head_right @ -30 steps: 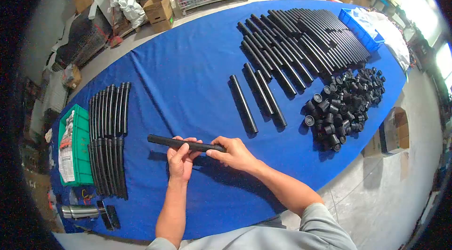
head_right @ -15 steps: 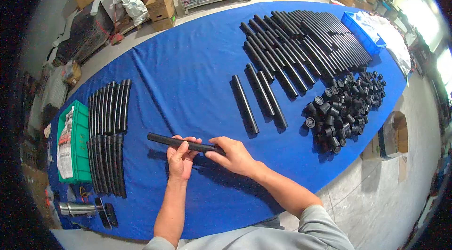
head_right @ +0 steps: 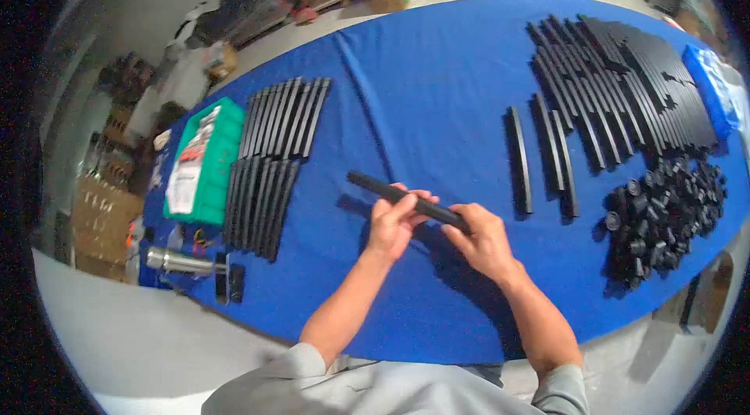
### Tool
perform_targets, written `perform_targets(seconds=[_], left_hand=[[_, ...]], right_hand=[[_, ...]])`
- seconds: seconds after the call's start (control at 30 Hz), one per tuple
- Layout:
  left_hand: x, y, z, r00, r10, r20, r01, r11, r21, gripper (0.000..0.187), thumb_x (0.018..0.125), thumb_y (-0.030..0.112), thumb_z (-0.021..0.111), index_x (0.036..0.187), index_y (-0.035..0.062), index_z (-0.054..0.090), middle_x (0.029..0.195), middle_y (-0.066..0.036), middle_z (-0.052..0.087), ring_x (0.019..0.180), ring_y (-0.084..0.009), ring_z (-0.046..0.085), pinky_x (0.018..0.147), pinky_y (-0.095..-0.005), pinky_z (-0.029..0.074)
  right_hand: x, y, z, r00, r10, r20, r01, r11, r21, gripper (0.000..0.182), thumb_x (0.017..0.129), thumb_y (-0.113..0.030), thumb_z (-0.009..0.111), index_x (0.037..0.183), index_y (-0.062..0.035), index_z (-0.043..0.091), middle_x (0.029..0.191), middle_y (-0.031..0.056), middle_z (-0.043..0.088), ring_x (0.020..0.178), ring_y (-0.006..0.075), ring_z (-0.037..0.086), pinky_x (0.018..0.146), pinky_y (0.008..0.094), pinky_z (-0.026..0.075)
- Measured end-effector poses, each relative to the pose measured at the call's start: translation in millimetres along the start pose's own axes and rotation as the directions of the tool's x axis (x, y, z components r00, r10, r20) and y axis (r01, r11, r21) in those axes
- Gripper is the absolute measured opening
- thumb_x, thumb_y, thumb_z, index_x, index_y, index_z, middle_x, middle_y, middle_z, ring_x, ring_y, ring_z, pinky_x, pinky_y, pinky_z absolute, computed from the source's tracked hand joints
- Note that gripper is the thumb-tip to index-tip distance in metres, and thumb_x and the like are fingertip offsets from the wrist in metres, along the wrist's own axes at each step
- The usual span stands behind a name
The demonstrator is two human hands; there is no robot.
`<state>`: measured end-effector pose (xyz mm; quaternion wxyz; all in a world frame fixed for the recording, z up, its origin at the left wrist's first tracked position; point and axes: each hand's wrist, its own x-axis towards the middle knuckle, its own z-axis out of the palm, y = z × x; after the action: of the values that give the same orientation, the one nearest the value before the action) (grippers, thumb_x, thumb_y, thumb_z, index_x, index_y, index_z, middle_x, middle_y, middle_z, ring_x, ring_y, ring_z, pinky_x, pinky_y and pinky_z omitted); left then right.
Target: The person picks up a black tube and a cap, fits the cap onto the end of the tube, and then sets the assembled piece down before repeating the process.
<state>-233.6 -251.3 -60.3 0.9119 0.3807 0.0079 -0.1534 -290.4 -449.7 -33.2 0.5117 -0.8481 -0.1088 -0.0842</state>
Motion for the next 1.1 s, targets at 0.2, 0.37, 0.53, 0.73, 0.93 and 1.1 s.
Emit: perform_targets(seconds=[0.2,0.37,0.53,0.73,0.93,1.1], left_hand=[[-11.9,25.8,8.1,0.967,-0.238,-0.091,0.255,0.902,0.349,0.023,0.099,0.025,0.068,0.104,0.0057,0.056,0.094,-0.016,0.071,0.089,-0.0249,0.074,0.072,-0.0345,0.064],[-27.4,39.8,12.0,0.888,0.342,0.307,-0.366,0.123,0.922,0.026,0.092,0.025,0.076,0.102,0.0038,0.066,0.092,-0.011,0.072,0.077,-0.0224,0.072,0.063,-0.0302,0.059],[-19.5,73.3,30.6,0.649,0.115,0.752,-0.598,-0.535,0.597,0.039,0.08,0.015,0.079,0.116,0.0066,0.068,0.113,-0.009,0.069,0.107,-0.0295,0.065,0.098,-0.0445,0.049],[-34.7,81.4,12.8,0.733,-0.026,0.68,-0.609,-0.471,0.638,0.035,0.081,0.016,0.078,0.113,0.0058,0.069,0.107,-0.009,0.069,0.097,-0.0272,0.066,0.085,-0.0404,0.052],[-54.2,103.4,-35.1,0.814,0.286,0.506,-0.293,-0.549,0.783,0.029,0.083,0.015,0.077,0.108,0.0031,0.069,0.102,-0.013,0.068,0.093,-0.0325,0.067,0.081,-0.0405,0.054],[-71.8,145.6,-102.6,0.808,0.454,0.375,0.022,-0.66,0.751,0.029,0.081,0.015,0.077,0.106,0.0011,0.069,0.101,-0.015,0.066,0.098,-0.0349,0.062,0.086,-0.0447,0.051]], right_hand=[[1.6,11.3,-1.6,0.978,0.206,-0.029,-0.195,0.956,0.221,0.029,0.084,-0.017,0.076,0.105,0.0027,0.069,0.076,0.01,0.065,0.069,0.0185,0.063,0.063,0.0335,0.048],[5.5,13.8,-11.4,0.97,0.244,0.012,-0.238,0.929,0.284,0.029,0.086,-0.016,0.075,0.107,0.0034,0.069,0.073,0.005,0.064,0.06,0.0106,0.06,0.054,0.0289,0.047],[5.5,18.1,-12.2,0.946,0.271,0.178,-0.322,0.849,0.42,0.029,0.086,-0.015,0.075,0.109,0.0022,0.069,0.075,0.003,0.064,0.062,0.0102,0.06,0.057,0.0281,0.049],[8.1,21.7,-15.2,0.936,0.222,0.274,-0.318,0.868,0.382,0.048,0.083,-0.01,0.076,0.128,-0.0022,0.06,0.102,0.0067,0.062,0.085,0.0131,0.061,0.066,0.0262,0.053],[6.5,16.8,-7.7,0.955,0.273,0.113,-0.292,0.814,0.501,0.087,0.081,-0.02,0.082,0.153,-0.0079,0.035,0.138,0.019,0.054,0.114,0.0244,0.061,0.086,0.0359,0.055],[4.9,19.4,-5.3,0.967,0.231,0.11,-0.255,0.853,0.455,0.081,0.083,-0.021,0.079,0.151,-0.0053,0.038,0.127,0.0196,0.061,0.1,0.0238,0.067,0.079,0.0349,0.055]])
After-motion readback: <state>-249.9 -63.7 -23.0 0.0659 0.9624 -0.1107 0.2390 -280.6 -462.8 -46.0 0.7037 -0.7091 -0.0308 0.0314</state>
